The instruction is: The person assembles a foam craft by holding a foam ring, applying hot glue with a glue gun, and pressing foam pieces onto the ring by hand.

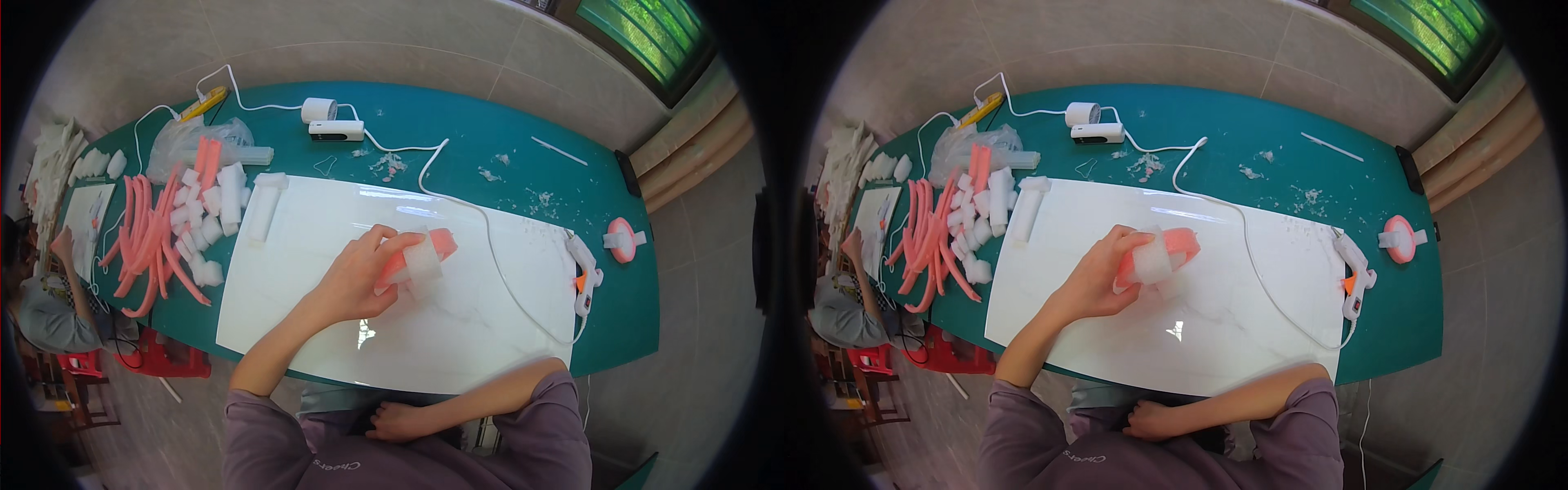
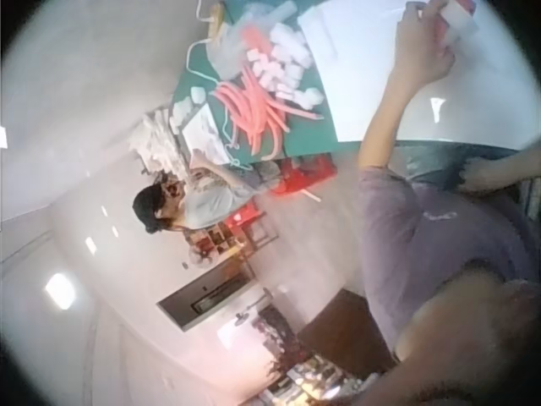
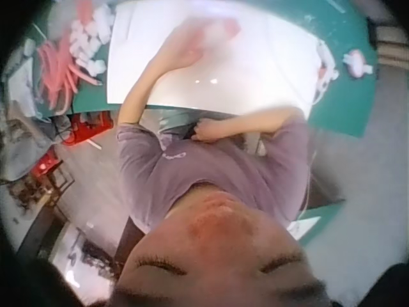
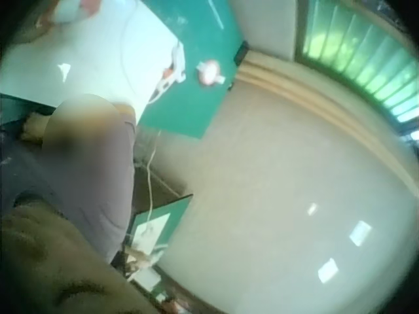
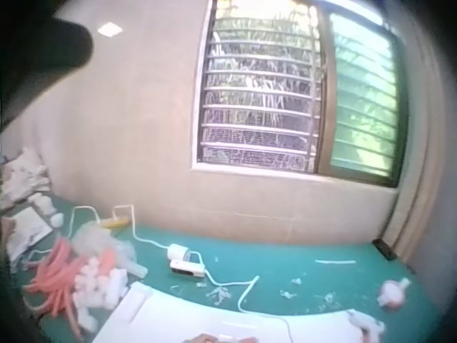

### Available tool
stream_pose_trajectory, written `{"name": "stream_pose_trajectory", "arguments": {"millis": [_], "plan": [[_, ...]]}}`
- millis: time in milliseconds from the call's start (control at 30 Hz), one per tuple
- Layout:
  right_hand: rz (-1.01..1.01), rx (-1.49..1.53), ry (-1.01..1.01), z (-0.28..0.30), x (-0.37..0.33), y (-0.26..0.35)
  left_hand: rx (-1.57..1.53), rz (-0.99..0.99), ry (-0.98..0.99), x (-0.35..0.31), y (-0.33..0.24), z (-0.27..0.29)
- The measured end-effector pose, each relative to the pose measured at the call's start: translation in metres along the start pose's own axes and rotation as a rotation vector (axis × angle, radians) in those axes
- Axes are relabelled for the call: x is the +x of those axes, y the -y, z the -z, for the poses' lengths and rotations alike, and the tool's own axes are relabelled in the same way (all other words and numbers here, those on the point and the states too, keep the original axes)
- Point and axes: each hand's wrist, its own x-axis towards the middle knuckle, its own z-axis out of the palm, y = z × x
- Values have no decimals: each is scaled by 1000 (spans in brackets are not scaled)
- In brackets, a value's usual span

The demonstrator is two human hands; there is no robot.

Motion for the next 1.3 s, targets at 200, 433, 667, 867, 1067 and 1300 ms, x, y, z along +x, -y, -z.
{"name": "stream_pose_trajectory", "arguments": {"millis": [200, 433, 667, 867, 1067, 1300], "plan": [[1, -17, -25, -3, 0, 0, -23, -30, 32, -1, 2, 0], [4, -40, -24, -1, -1, 1, -39, -6, 28, -1, 1, -1], [8, -44, -25, -2, -1, 0, 1, -54, -25, -1, 2, -2], [0, -44, -17, -5, 2, -1, 22, -84, -57, 0, 2, -2], [7, -19, -33, -4, 0, -1, 27, -54, -35, 0, 1, -2], [6, -16, -40, -3, -1, 0, 45, -77, -30, 1, 1, -3]]}}
